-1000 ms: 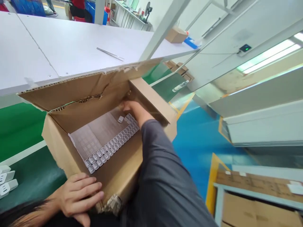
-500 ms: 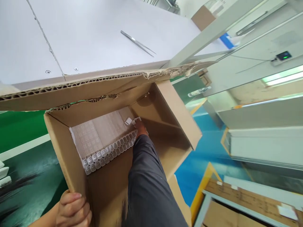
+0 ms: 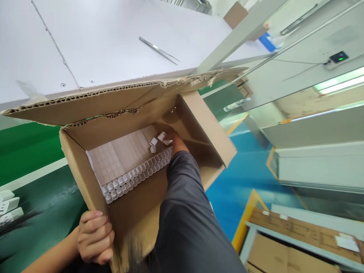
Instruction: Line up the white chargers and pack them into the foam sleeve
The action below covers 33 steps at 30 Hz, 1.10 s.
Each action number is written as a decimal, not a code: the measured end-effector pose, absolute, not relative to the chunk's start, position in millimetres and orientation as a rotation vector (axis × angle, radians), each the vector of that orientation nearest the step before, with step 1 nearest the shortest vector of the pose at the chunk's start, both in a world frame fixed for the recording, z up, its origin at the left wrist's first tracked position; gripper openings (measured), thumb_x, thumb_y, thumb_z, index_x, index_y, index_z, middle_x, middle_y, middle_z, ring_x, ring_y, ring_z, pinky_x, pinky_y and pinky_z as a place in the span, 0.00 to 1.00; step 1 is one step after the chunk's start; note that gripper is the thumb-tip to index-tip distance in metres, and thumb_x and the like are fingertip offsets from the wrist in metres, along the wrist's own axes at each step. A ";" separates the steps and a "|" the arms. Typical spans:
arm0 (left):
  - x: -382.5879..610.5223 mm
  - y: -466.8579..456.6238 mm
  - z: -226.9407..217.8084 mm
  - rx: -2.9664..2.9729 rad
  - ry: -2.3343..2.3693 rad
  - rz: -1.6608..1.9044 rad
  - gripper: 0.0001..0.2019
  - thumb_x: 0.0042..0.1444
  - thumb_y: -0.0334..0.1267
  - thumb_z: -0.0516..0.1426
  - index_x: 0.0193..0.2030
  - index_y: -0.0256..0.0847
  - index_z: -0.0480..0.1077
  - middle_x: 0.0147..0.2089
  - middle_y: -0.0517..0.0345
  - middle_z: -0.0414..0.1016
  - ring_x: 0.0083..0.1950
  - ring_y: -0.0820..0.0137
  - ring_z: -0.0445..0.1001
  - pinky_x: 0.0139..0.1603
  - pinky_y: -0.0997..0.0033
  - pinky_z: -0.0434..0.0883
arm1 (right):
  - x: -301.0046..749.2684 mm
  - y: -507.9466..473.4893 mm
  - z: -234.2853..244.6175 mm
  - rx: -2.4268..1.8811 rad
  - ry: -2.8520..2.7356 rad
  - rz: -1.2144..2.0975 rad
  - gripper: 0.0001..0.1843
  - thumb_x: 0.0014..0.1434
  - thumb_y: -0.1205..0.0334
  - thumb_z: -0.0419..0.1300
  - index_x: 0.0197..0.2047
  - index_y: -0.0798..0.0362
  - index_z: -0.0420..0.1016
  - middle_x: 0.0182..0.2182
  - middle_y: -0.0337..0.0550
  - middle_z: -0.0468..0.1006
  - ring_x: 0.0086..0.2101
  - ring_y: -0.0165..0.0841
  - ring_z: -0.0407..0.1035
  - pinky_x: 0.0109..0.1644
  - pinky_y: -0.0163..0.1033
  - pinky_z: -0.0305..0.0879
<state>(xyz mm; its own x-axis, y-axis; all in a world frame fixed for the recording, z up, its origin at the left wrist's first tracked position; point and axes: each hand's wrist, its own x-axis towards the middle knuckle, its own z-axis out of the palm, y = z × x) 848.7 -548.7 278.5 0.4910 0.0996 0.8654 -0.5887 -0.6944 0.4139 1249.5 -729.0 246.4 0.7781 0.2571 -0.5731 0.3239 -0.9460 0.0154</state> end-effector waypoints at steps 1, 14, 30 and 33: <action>848.0 -546.5 280.8 2.041 -0.412 1.218 0.26 0.70 0.36 0.41 0.21 0.42 0.67 0.21 0.61 0.69 0.31 0.73 0.68 0.54 0.70 0.66 | 1251.1 -726.2 252.5 2.832 0.494 -0.941 0.19 0.67 0.54 0.60 0.56 0.56 0.71 0.51 0.47 0.75 0.47 0.37 0.73 0.49 0.47 0.74; 904.0 -467.8 377.8 2.312 -0.176 0.460 0.45 0.56 0.51 0.65 0.73 0.46 0.45 0.75 0.39 0.48 0.75 0.50 0.51 0.67 0.46 0.66 | 1094.4 -641.6 413.2 2.573 2.180 -1.231 0.18 0.61 0.61 0.60 0.54 0.50 0.75 0.47 0.41 0.81 0.42 0.33 0.74 0.47 0.36 0.67; 934.0 -470.5 386.6 2.150 -0.194 0.121 0.28 0.51 0.36 0.59 0.61 0.43 0.62 0.55 0.52 0.69 0.56 0.60 0.71 0.56 0.58 0.72 | 1089.0 -658.5 444.7 2.973 1.981 -0.936 0.24 0.64 0.66 0.53 0.63 0.46 0.67 0.51 0.42 0.79 0.49 0.37 0.74 0.52 0.43 0.71; 927.0 -480.9 383.9 2.247 -0.154 0.185 0.24 0.51 0.35 0.58 0.57 0.45 0.64 0.54 0.52 0.68 0.52 0.61 0.72 0.49 0.62 0.74 | 1151.1 -646.7 402.1 3.008 1.493 -0.749 0.23 0.66 0.68 0.51 0.63 0.52 0.67 0.49 0.47 0.80 0.50 0.40 0.74 0.58 0.48 0.69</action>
